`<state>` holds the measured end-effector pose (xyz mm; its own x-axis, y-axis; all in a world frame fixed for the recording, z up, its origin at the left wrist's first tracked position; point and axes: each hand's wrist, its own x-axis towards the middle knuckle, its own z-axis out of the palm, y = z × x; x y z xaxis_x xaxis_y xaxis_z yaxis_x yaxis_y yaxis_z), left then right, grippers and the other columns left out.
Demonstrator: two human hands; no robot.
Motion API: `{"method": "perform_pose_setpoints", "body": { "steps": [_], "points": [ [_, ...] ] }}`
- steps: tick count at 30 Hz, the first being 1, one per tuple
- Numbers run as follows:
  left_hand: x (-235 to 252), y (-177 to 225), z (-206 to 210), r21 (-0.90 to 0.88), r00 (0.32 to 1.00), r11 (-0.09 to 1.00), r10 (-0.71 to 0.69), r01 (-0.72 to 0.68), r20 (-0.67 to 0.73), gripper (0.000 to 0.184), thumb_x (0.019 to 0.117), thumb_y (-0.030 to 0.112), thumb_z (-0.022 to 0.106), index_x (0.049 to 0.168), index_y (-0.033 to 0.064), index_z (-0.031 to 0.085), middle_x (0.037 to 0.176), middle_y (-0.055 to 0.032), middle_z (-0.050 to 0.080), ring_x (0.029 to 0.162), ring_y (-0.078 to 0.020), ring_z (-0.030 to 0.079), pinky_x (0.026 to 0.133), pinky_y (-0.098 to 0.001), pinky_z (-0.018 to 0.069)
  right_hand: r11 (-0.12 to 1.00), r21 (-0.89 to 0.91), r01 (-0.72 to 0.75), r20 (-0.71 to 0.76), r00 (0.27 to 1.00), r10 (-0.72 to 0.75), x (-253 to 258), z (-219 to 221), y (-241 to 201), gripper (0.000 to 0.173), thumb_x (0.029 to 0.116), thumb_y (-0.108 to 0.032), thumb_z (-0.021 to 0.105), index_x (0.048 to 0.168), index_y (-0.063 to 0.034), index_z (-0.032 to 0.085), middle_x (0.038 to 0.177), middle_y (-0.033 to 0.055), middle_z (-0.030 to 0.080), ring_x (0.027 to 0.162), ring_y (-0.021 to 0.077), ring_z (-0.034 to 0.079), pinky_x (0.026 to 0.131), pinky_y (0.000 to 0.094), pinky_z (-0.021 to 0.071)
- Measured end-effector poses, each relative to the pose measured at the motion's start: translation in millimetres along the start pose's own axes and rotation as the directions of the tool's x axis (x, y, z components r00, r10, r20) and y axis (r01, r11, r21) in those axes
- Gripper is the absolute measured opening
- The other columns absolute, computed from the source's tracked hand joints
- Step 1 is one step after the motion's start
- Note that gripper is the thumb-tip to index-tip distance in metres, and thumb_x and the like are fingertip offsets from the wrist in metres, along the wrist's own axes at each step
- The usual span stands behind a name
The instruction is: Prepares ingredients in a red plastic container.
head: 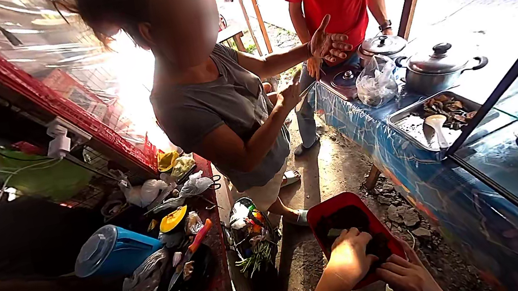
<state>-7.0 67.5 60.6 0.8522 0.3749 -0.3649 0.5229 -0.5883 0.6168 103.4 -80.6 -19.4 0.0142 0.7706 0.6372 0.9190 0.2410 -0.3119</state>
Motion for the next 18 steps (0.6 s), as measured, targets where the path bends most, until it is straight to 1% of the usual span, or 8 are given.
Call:
{"method": "perform_pose_setpoints", "body": {
  "steps": [5,8,10,13,15,18],
  "points": [
    [0.5,-0.8,3.4,0.009,1.000,1.000,-0.023,0.023,0.005,0.039,0.0966,0.022,0.069,0.131,0.0047,0.065,0.127,-0.0212,0.063,0.124,-0.0395,0.057,0.105,-0.0538,0.0469,1.000,-0.006,0.009,-0.021,1.000,-0.009,-4.5,1.8,1.7,0.028,0.0991,-0.015,0.051,0.080,-0.0209,0.069,0.072,-0.0052,0.066,0.082,0.0112,0.066,0.119,0.0454,0.0311],
    [1.0,1.3,6.0,0.029,1.000,0.999,-0.017,0.016,0.013,0.039,0.0970,0.021,0.069,0.132,0.0036,0.065,0.128,-0.0223,0.063,0.124,-0.0404,0.057,0.104,-0.0550,0.0470,1.000,-0.007,0.010,-0.026,1.000,-0.011,-5.8,0.7,1.9,0.028,0.0984,-0.015,0.050,0.079,-0.0208,0.069,0.072,-0.0053,0.066,0.081,0.0112,0.066,0.119,0.0443,0.0318],
    [1.1,5.3,5.0,0.038,0.999,0.999,-0.032,0.031,0.038,0.039,0.0979,0.022,0.068,0.133,0.0044,0.064,0.130,-0.0218,0.062,0.127,-0.0398,0.056,0.106,-0.0551,0.0457,1.000,-0.015,0.013,-0.037,0.999,-0.014,-7.1,1.0,2.9,0.028,0.0983,-0.016,0.050,0.078,-0.0211,0.068,0.071,-0.0057,0.065,0.081,0.0110,0.066,0.118,0.0439,0.0318],
    [2.0,8.3,3.9,0.049,0.998,0.998,-0.033,0.030,0.052,0.039,0.0974,0.021,0.068,0.133,0.0046,0.064,0.130,-0.0215,0.062,0.126,-0.0393,0.056,0.106,-0.0541,0.0462,1.000,-0.016,0.012,-0.034,0.999,-0.012,-9.1,0.2,2.3,0.028,0.0989,-0.017,0.050,0.078,-0.0214,0.068,0.071,-0.0057,0.065,0.080,0.0112,0.066,0.117,0.0452,0.0328],
    [2.5,8.5,2.3,0.028,1.000,1.000,-0.010,0.009,0.014,0.038,0.0965,0.019,0.069,0.131,0.0035,0.066,0.127,-0.0223,0.063,0.124,-0.0394,0.058,0.106,-0.0530,0.0468,1.000,-0.008,-0.002,0.002,1.000,0.002,-6.4,-6.8,-0.4,0.026,0.0969,-0.015,0.053,0.079,-0.0207,0.071,0.073,-0.0046,0.068,0.080,0.0129,0.068,0.116,0.0475,0.0354],
    [3.6,7.4,2.6,-0.009,0.999,1.000,0.008,-0.009,-0.033,0.034,0.0971,0.017,0.068,0.128,0.0034,0.067,0.123,-0.0220,0.065,0.120,-0.0377,0.061,0.105,-0.0512,0.0481,0.999,0.014,-0.031,0.051,0.998,0.030,-3.9,-15.6,-3.4,0.022,0.0949,-0.012,0.057,0.081,-0.0173,0.074,0.075,-0.0013,0.071,0.081,0.0164,0.070,0.115,0.0512,0.0359]
  ]
}}
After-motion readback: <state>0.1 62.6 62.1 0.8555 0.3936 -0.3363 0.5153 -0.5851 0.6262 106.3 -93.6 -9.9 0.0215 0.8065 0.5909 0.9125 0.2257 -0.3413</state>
